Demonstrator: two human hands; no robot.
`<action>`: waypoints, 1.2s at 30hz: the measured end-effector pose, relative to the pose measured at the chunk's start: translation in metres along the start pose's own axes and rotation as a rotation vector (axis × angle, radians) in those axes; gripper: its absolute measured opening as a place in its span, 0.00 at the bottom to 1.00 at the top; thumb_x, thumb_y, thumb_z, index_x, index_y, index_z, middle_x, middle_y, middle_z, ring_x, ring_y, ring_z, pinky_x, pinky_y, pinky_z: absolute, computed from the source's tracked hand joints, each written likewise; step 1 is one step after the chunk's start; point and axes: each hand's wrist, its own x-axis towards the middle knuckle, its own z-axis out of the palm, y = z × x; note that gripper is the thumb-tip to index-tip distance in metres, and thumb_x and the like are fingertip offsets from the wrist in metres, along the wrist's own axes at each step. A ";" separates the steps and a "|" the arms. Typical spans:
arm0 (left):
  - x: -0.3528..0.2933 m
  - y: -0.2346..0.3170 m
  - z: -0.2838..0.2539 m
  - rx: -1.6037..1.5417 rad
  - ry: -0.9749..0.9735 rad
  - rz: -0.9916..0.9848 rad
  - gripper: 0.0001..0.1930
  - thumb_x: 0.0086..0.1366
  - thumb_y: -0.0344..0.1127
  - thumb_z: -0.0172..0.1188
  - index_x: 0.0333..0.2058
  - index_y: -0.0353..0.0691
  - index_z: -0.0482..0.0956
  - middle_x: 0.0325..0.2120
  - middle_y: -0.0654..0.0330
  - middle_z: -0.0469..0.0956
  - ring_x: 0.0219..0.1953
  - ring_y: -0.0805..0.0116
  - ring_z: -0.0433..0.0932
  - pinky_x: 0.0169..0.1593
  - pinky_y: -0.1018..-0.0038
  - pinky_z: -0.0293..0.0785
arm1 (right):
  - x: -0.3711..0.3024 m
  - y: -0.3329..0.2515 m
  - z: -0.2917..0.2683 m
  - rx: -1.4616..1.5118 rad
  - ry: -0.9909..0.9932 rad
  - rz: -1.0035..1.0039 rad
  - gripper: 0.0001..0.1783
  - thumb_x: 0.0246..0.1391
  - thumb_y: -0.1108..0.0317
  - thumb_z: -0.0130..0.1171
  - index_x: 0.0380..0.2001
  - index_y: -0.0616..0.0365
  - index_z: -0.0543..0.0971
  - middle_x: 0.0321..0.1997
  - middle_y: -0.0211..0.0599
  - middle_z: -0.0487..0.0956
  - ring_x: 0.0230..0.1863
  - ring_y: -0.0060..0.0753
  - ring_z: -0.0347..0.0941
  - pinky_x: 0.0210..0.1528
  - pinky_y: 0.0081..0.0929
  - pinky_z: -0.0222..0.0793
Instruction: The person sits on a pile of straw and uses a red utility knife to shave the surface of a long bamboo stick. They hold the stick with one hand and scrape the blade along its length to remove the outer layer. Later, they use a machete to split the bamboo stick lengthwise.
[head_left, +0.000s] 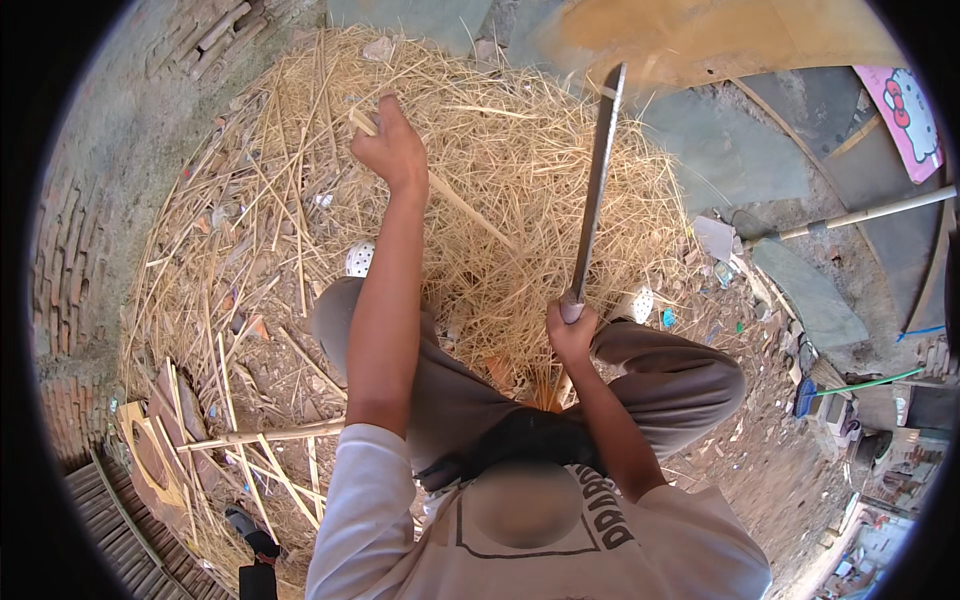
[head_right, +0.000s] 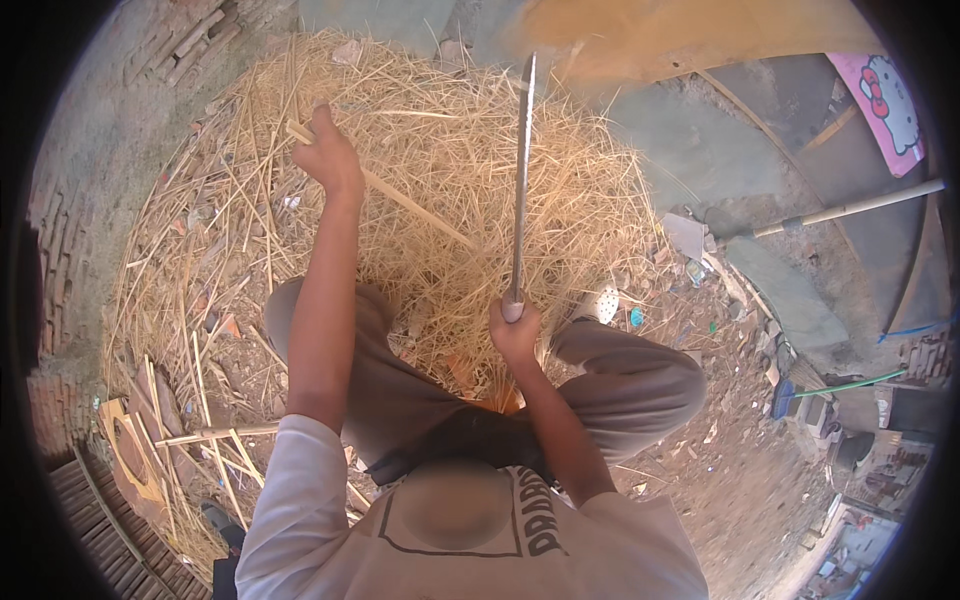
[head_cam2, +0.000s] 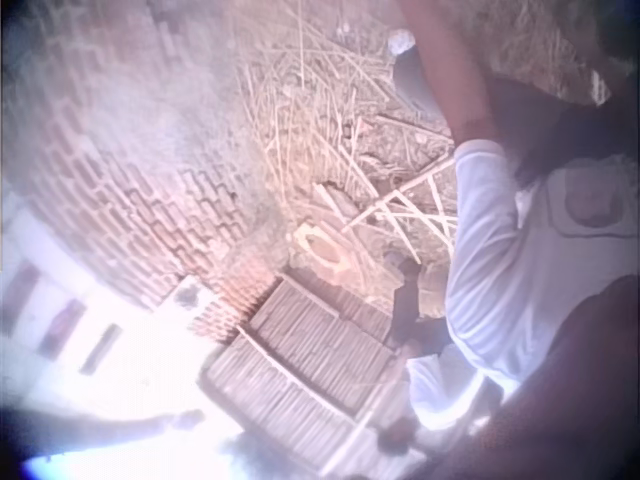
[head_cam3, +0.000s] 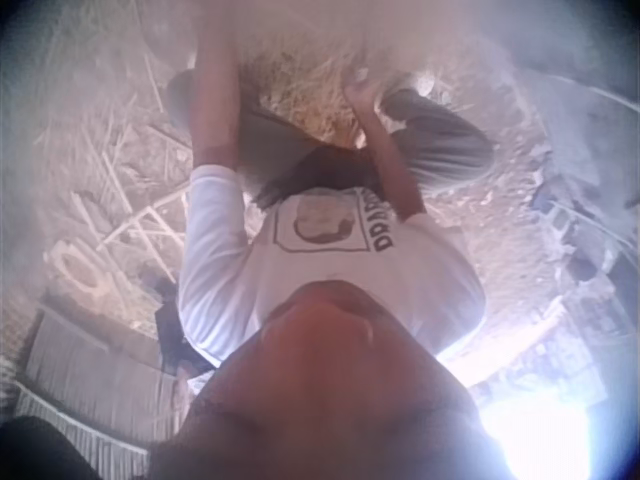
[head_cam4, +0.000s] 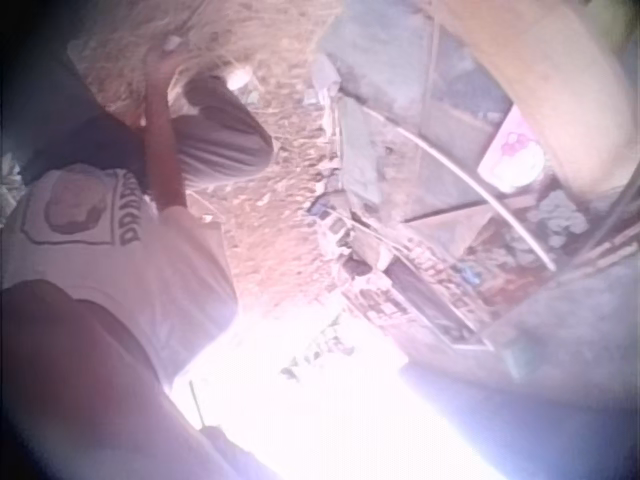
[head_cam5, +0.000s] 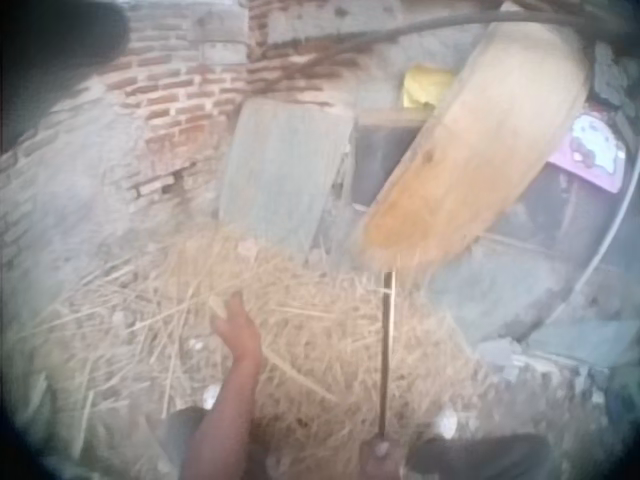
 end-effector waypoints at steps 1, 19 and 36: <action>0.000 0.002 -0.001 0.011 0.010 -0.006 0.22 0.60 0.40 0.60 0.13 0.37 0.65 0.12 0.65 0.64 0.17 0.74 0.60 0.23 0.68 0.57 | -0.004 0.014 0.004 -0.037 -0.025 0.020 0.05 0.51 0.73 0.57 0.27 0.63 0.74 0.17 0.34 0.72 0.21 0.20 0.69 0.23 0.27 0.64; -0.014 0.012 0.007 -0.034 -0.059 0.030 0.24 0.63 0.47 0.57 0.14 0.41 0.62 0.11 0.68 0.58 0.15 0.75 0.57 0.22 0.69 0.53 | -0.008 -0.031 -0.005 -0.191 -0.132 0.153 0.09 0.47 0.71 0.60 0.20 0.61 0.71 0.15 0.29 0.69 0.17 0.20 0.65 0.20 0.25 0.61; -0.008 -0.002 0.009 -0.007 -0.005 0.073 0.25 0.66 0.48 0.55 0.14 0.37 0.66 0.10 0.65 0.63 0.16 0.74 0.60 0.22 0.68 0.55 | -0.010 0.129 -0.018 -0.023 -0.327 0.934 0.07 0.43 0.72 0.57 0.24 0.67 0.74 0.16 0.39 0.71 0.13 0.35 0.69 0.17 0.39 0.65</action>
